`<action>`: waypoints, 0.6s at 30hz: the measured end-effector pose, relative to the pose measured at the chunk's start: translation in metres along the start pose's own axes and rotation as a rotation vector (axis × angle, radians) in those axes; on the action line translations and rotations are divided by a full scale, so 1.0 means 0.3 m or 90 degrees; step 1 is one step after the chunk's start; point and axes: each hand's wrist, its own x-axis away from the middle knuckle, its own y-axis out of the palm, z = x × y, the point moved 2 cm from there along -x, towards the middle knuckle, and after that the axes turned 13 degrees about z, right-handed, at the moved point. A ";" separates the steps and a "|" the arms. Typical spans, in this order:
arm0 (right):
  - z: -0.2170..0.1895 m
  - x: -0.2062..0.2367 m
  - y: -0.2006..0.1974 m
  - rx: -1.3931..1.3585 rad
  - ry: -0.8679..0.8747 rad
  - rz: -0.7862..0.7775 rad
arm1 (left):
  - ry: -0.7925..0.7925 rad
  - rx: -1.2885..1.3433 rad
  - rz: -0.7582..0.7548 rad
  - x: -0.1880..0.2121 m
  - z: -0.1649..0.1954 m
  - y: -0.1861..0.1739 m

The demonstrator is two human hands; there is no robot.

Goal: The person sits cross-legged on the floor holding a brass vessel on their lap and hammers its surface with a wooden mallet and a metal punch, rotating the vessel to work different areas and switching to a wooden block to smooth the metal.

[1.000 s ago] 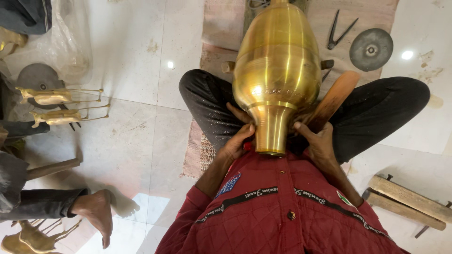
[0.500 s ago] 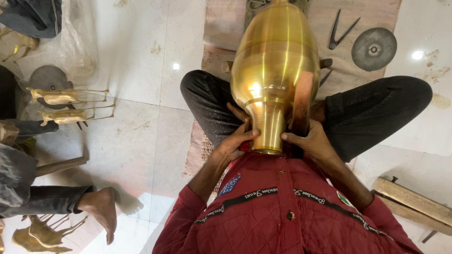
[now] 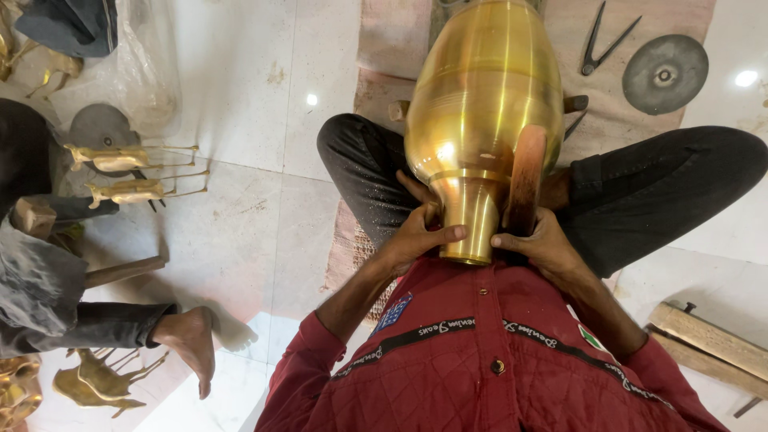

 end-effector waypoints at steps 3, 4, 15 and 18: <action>-0.005 0.006 -0.005 0.002 0.006 0.000 | -0.019 0.026 -0.011 0.003 -0.013 0.008; -0.007 0.008 -0.007 0.001 0.009 0.001 | -0.020 0.029 -0.017 0.001 -0.016 0.009; -0.006 0.013 -0.034 0.141 -0.055 0.058 | 0.043 -0.321 -0.066 -0.022 0.039 -0.094; -0.013 0.026 -0.075 -0.049 -0.076 0.111 | 0.163 -0.477 0.067 0.016 0.185 -0.174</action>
